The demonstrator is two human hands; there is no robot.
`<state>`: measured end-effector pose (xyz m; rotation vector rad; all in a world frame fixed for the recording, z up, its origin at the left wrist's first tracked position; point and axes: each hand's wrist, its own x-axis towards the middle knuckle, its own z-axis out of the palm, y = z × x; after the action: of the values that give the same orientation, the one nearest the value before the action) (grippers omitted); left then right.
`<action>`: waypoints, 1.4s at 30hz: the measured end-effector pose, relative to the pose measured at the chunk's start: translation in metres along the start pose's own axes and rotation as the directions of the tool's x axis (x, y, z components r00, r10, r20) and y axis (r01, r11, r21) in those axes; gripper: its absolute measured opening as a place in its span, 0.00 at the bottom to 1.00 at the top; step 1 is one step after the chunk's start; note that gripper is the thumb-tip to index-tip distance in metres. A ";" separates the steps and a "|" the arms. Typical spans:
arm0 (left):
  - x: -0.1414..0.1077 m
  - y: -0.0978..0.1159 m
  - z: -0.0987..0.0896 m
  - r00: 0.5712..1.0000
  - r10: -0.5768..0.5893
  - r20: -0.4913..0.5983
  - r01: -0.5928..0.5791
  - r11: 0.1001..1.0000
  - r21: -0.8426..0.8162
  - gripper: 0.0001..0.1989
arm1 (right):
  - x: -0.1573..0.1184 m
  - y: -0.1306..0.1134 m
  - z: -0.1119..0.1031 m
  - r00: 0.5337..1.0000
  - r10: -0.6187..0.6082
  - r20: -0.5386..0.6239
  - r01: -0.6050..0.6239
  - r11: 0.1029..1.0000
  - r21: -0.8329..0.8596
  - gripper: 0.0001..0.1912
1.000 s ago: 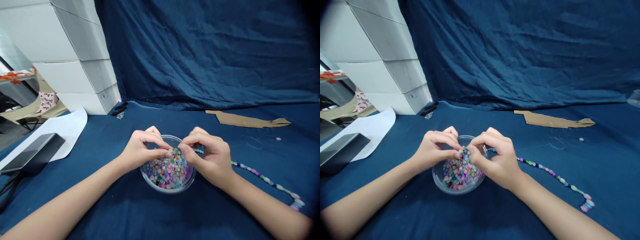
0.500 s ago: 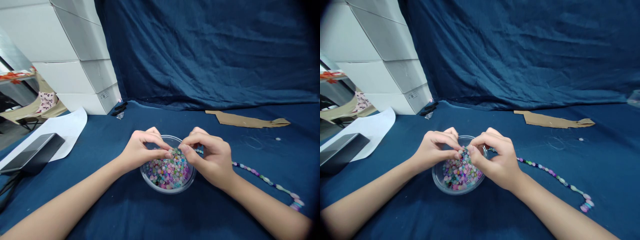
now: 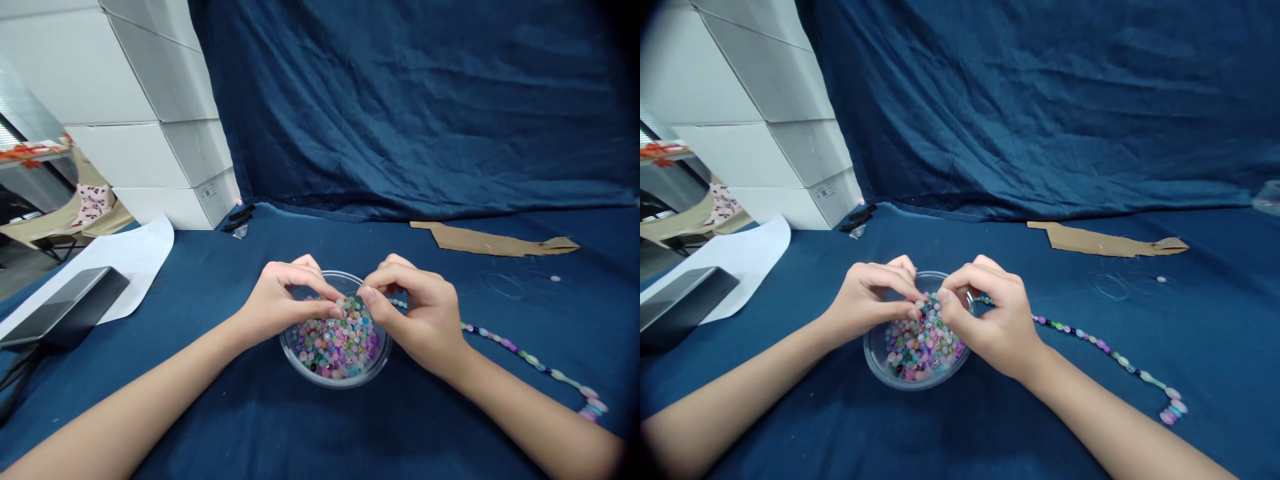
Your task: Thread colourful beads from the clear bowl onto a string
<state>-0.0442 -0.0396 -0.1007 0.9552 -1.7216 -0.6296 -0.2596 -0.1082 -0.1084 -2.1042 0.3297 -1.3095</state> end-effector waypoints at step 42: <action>-0.002 0.004 0.002 0.995 -0.097 -0.012 0.097 0.994 0.040 0.07 | 0.001 -0.001 0.002 0.993 0.063 0.102 -0.056 0.996 -0.075 0.08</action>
<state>-0.0471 -0.0352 -0.0993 1.0735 -1.6921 -0.6540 -0.2576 -0.1071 -0.1079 -2.1963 0.3965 -1.1641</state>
